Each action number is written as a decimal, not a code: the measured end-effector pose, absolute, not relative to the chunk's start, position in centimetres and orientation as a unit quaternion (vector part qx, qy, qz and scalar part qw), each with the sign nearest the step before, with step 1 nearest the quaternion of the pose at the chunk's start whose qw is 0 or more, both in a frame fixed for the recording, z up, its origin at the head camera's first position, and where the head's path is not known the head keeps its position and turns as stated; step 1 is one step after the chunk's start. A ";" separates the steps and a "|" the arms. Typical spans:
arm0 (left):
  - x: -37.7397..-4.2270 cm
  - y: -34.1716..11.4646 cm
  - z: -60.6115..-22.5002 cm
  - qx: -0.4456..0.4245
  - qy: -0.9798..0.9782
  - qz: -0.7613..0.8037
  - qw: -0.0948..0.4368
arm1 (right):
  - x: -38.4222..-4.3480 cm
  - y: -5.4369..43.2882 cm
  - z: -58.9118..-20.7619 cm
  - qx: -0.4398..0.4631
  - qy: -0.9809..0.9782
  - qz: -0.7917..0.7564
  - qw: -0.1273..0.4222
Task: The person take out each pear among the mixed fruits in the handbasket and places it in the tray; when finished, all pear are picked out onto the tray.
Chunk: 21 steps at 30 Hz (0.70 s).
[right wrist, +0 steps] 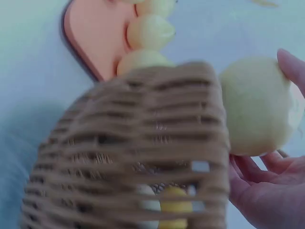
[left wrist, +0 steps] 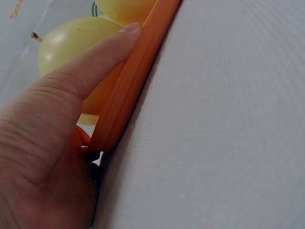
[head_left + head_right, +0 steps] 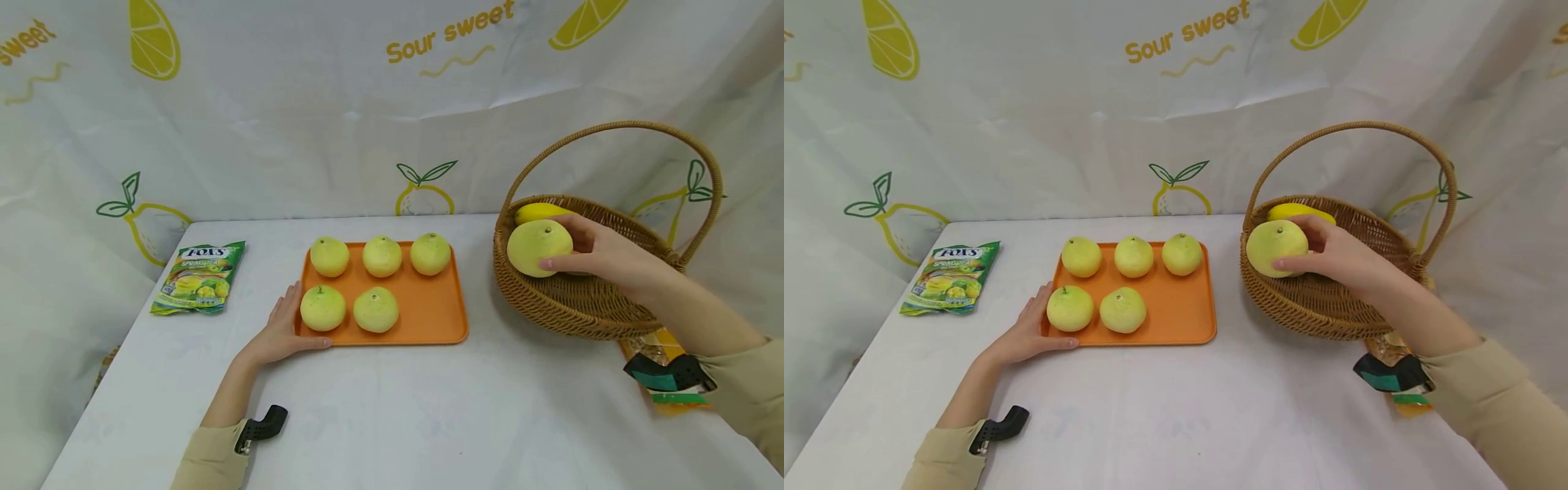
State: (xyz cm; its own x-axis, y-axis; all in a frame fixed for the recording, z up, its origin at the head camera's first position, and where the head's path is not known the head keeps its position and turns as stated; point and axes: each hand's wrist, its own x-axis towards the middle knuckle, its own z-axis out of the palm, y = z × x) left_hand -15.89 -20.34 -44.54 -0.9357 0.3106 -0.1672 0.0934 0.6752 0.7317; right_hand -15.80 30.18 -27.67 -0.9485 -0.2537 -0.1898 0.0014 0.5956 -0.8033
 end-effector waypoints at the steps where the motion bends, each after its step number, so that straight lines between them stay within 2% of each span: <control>1: -15.9 -20.3 -44.5 0.112 0.904 0.387 0.140 | -15.7 29.9 -27.7 -0.070 0.874 -0.457 0.145; 7: -15.9 -20.4 -44.5 0.115 0.905 0.387 0.137 | -15.6 28.3 -27.9 -0.085 0.823 -0.536 0.170; 21: -15.9 -20.3 -44.4 0.117 0.903 0.389 0.137 | -14.5 23.3 -28.3 -0.116 0.791 -0.567 0.197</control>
